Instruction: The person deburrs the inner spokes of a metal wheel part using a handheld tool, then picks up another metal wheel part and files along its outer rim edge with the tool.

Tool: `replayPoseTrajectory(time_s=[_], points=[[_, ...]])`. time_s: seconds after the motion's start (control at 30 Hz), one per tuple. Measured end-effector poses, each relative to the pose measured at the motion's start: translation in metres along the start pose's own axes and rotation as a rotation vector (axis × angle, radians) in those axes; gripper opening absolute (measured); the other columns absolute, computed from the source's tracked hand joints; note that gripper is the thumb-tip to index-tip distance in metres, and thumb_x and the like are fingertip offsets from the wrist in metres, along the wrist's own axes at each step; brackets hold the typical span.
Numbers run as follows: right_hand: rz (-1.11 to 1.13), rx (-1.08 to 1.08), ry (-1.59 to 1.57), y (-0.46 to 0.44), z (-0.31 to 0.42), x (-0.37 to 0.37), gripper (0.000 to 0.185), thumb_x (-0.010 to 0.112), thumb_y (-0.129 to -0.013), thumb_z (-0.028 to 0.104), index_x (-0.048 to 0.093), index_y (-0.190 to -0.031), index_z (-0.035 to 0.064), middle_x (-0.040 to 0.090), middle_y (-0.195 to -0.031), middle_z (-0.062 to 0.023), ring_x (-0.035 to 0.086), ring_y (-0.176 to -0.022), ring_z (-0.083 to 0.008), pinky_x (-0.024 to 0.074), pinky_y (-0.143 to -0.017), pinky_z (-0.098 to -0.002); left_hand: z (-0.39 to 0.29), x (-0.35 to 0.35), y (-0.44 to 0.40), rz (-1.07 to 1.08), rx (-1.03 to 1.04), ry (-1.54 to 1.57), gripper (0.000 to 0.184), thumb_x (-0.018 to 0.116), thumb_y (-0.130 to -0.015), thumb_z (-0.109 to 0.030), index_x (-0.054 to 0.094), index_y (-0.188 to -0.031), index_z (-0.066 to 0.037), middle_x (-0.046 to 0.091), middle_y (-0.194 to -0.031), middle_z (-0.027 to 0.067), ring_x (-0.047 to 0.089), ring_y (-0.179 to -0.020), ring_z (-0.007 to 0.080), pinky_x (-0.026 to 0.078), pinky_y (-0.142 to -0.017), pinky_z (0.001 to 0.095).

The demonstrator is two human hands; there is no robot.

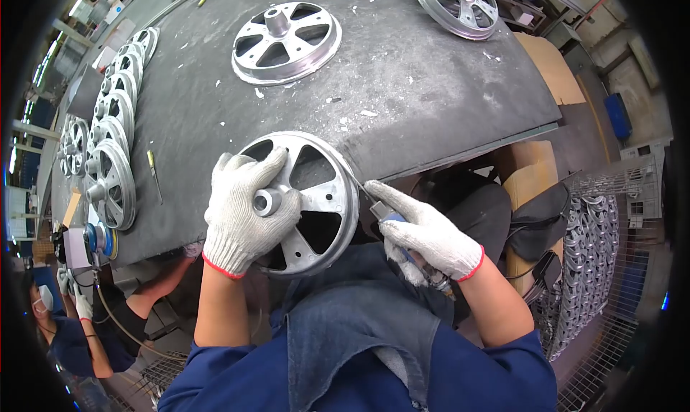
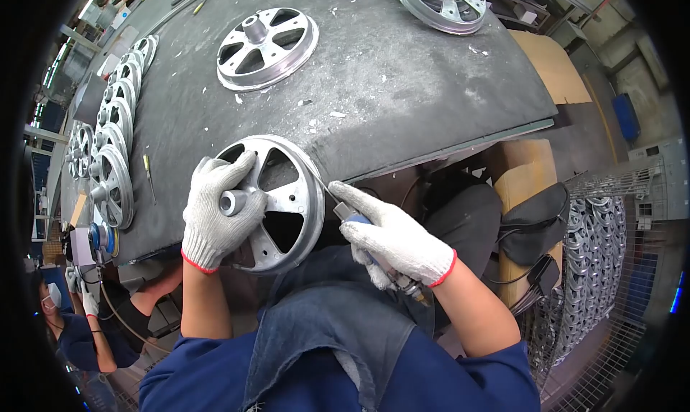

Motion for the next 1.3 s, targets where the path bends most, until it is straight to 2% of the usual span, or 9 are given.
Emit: replayPoseTrajectory(time_s=[0.13, 0.2, 0.23, 0.7, 0.8, 0.87, 0.9, 1.13, 1.3], points=[[0.010, -0.013, -0.208, 0.001, -0.004, 0.009, 0.080, 0.062, -0.114, 0.015, 0.029, -0.186, 0.0093, 0.064, -0.090, -0.0039, 0.060, -0.059, -0.0109, 0.0566, -0.050, -0.0293, 0.001, 0.002, 0.001, -0.034, 0.022, 0.002, 0.061, 0.088, -0.076, -0.017, 0.083, -0.135, -0.002, 0.076, -0.107, 0.0168, 0.070, -0.105, 0.0360, 0.054, -0.105, 0.0477], [-0.003, -0.025, -0.084, -0.001, -0.009, 0.001, 0.088, 0.071, -0.113, 0.027, 0.024, -0.187, 0.0110, 0.062, -0.077, -0.0097, 0.059, -0.047, -0.0169, 0.0509, -0.042, -0.0306, 0.001, 0.002, 0.002, -0.035, 0.015, 0.001, 0.062, 0.088, -0.076, -0.016, 0.083, -0.135, -0.002, 0.076, -0.107, 0.0168, 0.070, -0.105, 0.0359, 0.054, -0.105, 0.0475], [0.038, 0.003, -0.080, 0.002, -0.007, -0.003, 0.080, 0.060, -0.115, 0.015, 0.026, -0.187, 0.0100, 0.064, -0.084, -0.0075, 0.061, -0.052, -0.0134, 0.0559, -0.049, -0.0290, 0.002, 0.002, 0.002, -0.008, 0.005, 0.009, 0.062, 0.088, -0.075, -0.016, 0.083, -0.135, -0.002, 0.076, -0.107, 0.0169, 0.069, -0.105, 0.0359, 0.054, -0.105, 0.0476], [-0.012, -0.004, -0.156, 0.005, -0.006, 0.009, 0.081, 0.064, -0.114, 0.020, 0.028, -0.186, 0.0116, 0.062, -0.076, -0.0088, 0.060, -0.046, -0.0153, 0.0489, -0.042, -0.0281, -0.003, 0.003, 0.002, -0.031, 0.016, -0.010, 0.060, 0.089, -0.076, -0.016, 0.084, -0.134, -0.002, 0.075, -0.106, 0.0166, 0.070, -0.104, 0.0352, 0.055, -0.103, 0.0467], [-0.067, 0.038, 0.187, 0.008, -0.004, 0.012, 0.073, 0.060, -0.115, 0.018, 0.036, -0.184, 0.0133, 0.073, -0.086, -0.0124, 0.073, -0.060, -0.0247, 0.0605, -0.055, -0.0394, -0.002, 0.001, 0.002, -0.013, -0.006, -0.018, 0.062, 0.088, -0.076, -0.016, 0.084, -0.136, -0.002, 0.075, -0.106, 0.0169, 0.070, -0.104, 0.0354, 0.056, -0.102, 0.0462], [-0.282, -0.527, 0.813, 0.007, -0.008, 0.011, 0.069, 0.061, -0.115, 0.025, 0.041, -0.181, 0.0178, 0.079, -0.096, -0.0209, 0.080, -0.077, -0.0401, 0.0661, -0.074, -0.0518, -0.002, 0.001, 0.002, -0.031, 0.031, -0.028, 0.063, 0.089, -0.076, -0.016, 0.083, -0.138, -0.002, 0.075, -0.107, 0.0171, 0.071, -0.105, 0.0354, 0.056, -0.102, 0.0459], [-0.310, -0.271, 0.853, 0.020, 0.012, 0.023, 0.066, 0.062, -0.115, 0.028, 0.046, -0.178, 0.0206, 0.081, -0.108, -0.0261, 0.080, -0.093, -0.0493, 0.0641, -0.091, -0.0589, -0.003, 0.001, 0.002, -0.030, 0.032, -0.026, 0.063, 0.089, -0.076, -0.016, 0.083, -0.138, -0.002, 0.075, -0.107, 0.0171, 0.071, -0.105, 0.0354, 0.056, -0.102, 0.0459], [-0.476, -0.209, 1.218, 0.028, 0.003, 0.046, 0.066, 0.063, -0.116, 0.029, 0.046, -0.179, 0.0267, 0.075, -0.091, -0.0219, 0.079, -0.080, -0.0425, 0.0663, -0.075, -0.0550, 0.002, 0.003, 0.004, -0.042, 0.006, -0.021, 0.062, 0.088, -0.077, -0.016, 0.084, -0.137, -0.002, 0.075, -0.106, 0.0160, 0.071, -0.105, 0.0347, 0.057, -0.101, 0.0458], [-0.484, -0.163, 1.211, 0.021, 0.011, 0.040, 0.069, 0.064, -0.115, 0.029, 0.043, -0.181, 0.0248, 0.078, -0.104, -0.0260, 0.079, -0.088, -0.0457, 0.0654, -0.083, -0.0566, -0.002, 0.002, 0.002, -0.047, 0.010, -0.042, 0.060, 0.088, -0.077, -0.015, 0.084, -0.136, -0.002, 0.076, -0.102, 0.0138, 0.071, -0.103, 0.0343, 0.057, -0.100, 0.0462]])
Point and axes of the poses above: each hand's wrist, its own y-axis away from the middle knuckle, its own x-axis out of the palm, z = x × y, the point moved 4 cm from there along -y, towards the middle knuckle
